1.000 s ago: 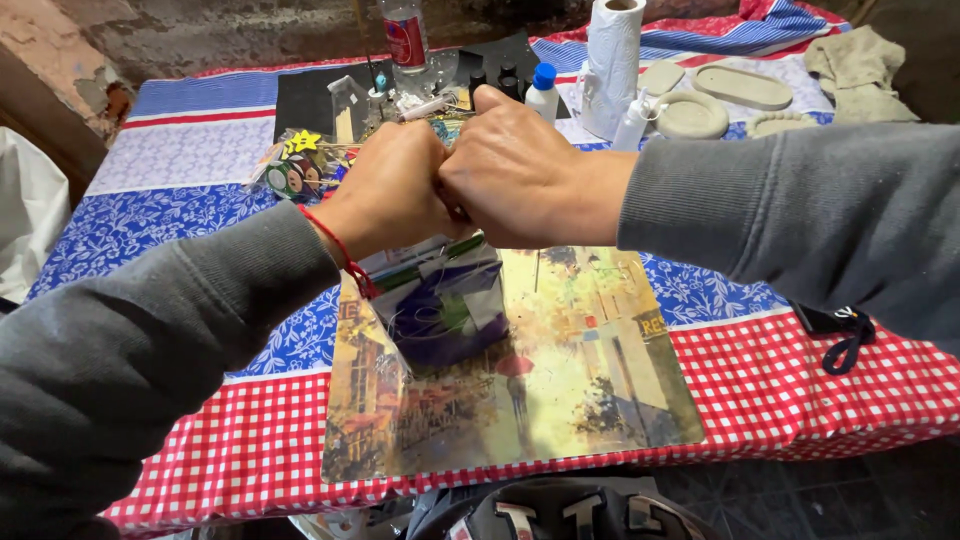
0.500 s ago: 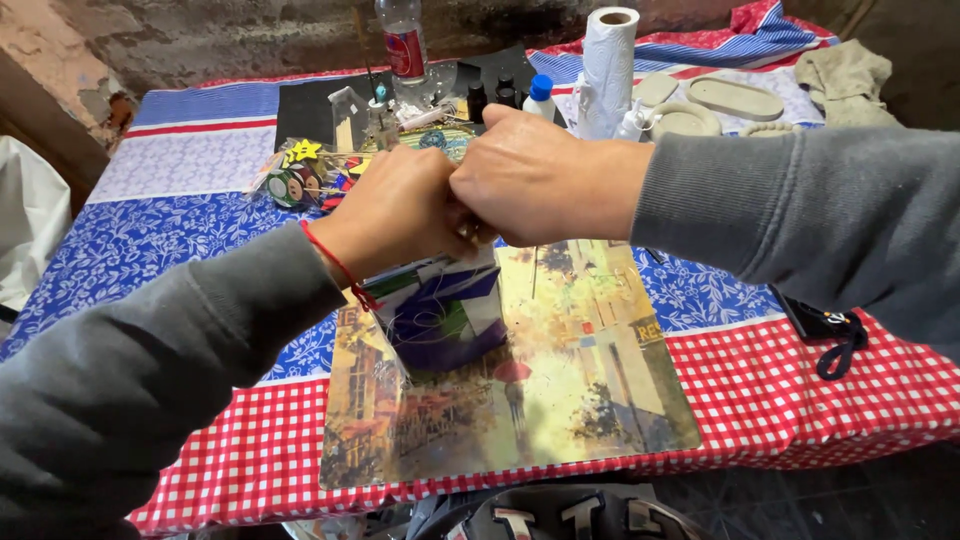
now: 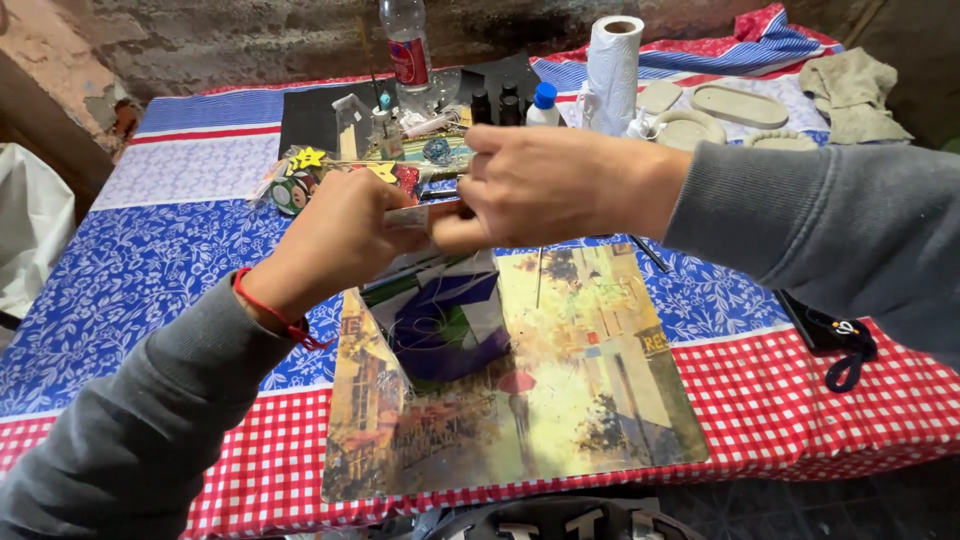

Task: Packaging party decorations and foam letters into plastic sleeves and sealing them for sale.

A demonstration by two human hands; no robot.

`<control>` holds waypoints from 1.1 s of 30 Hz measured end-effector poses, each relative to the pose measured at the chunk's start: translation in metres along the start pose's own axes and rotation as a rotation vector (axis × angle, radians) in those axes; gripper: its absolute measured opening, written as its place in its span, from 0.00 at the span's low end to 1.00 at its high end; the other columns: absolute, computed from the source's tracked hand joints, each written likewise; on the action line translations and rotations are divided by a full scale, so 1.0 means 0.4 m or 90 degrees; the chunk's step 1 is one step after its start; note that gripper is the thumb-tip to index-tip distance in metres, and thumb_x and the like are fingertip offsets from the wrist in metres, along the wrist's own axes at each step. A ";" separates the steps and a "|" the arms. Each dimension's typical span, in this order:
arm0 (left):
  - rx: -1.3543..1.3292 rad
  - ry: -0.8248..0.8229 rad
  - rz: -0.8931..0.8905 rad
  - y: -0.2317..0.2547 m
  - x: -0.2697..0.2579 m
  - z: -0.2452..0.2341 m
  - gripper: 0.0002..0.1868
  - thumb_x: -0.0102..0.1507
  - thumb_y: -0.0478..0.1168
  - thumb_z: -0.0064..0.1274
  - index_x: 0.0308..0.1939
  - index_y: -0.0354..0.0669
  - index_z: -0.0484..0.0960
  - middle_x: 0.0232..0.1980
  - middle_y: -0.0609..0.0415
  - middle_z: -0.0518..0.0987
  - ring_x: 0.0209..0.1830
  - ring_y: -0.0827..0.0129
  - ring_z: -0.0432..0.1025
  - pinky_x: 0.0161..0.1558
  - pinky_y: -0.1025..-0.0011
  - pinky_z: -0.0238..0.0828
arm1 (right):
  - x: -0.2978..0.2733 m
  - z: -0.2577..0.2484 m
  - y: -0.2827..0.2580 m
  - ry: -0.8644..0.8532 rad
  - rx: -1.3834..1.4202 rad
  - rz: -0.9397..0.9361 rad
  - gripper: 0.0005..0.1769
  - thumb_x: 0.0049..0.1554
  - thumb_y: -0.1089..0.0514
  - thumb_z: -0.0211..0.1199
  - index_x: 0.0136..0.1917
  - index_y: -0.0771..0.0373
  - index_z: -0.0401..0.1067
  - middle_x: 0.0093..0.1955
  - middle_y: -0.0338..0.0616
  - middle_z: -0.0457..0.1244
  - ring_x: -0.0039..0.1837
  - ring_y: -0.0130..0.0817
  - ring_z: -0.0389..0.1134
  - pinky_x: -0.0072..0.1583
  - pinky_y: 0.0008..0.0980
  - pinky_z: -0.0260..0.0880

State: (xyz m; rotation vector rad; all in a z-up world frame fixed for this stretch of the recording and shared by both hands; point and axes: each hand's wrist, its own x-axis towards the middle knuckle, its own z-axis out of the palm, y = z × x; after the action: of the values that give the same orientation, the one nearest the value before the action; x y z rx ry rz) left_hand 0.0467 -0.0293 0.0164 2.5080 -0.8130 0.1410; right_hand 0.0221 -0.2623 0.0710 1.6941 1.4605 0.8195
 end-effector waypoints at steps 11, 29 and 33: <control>-0.078 -0.035 -0.011 -0.008 0.011 -0.021 0.10 0.53 0.39 0.69 0.37 0.42 0.90 0.26 0.45 0.83 0.21 0.67 0.77 0.29 0.64 0.72 | -0.080 0.014 0.034 0.159 -0.138 -0.033 0.11 0.61 0.49 0.59 0.57 0.48 0.69 0.64 0.33 0.65 0.72 0.28 0.64 0.75 0.46 0.52; -0.008 -0.047 -0.045 0.011 -0.003 -0.056 0.14 0.56 0.42 0.72 0.42 0.40 0.90 0.27 0.41 0.83 0.23 0.65 0.75 0.29 0.64 0.70 | 0.004 0.140 -0.024 0.244 0.819 0.368 0.14 0.54 0.61 0.76 0.50 0.64 0.72 0.42 0.46 0.69 0.43 0.37 0.74 0.44 0.34 0.71; -0.257 0.023 -0.072 -0.090 -0.069 -0.050 0.11 0.55 0.36 0.68 0.41 0.38 0.88 0.36 0.54 0.88 0.34 0.79 0.83 0.38 0.78 0.82 | -0.013 0.151 -0.011 0.176 0.733 0.361 0.10 0.51 0.72 0.68 0.45 0.66 0.70 0.38 0.51 0.66 0.42 0.49 0.71 0.42 0.39 0.69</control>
State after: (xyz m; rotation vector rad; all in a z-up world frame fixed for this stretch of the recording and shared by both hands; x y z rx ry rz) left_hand 0.0460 0.0199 0.0118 2.1554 -0.6119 -0.0167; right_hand 0.0701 -0.2749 0.0359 3.0464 1.8183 0.4791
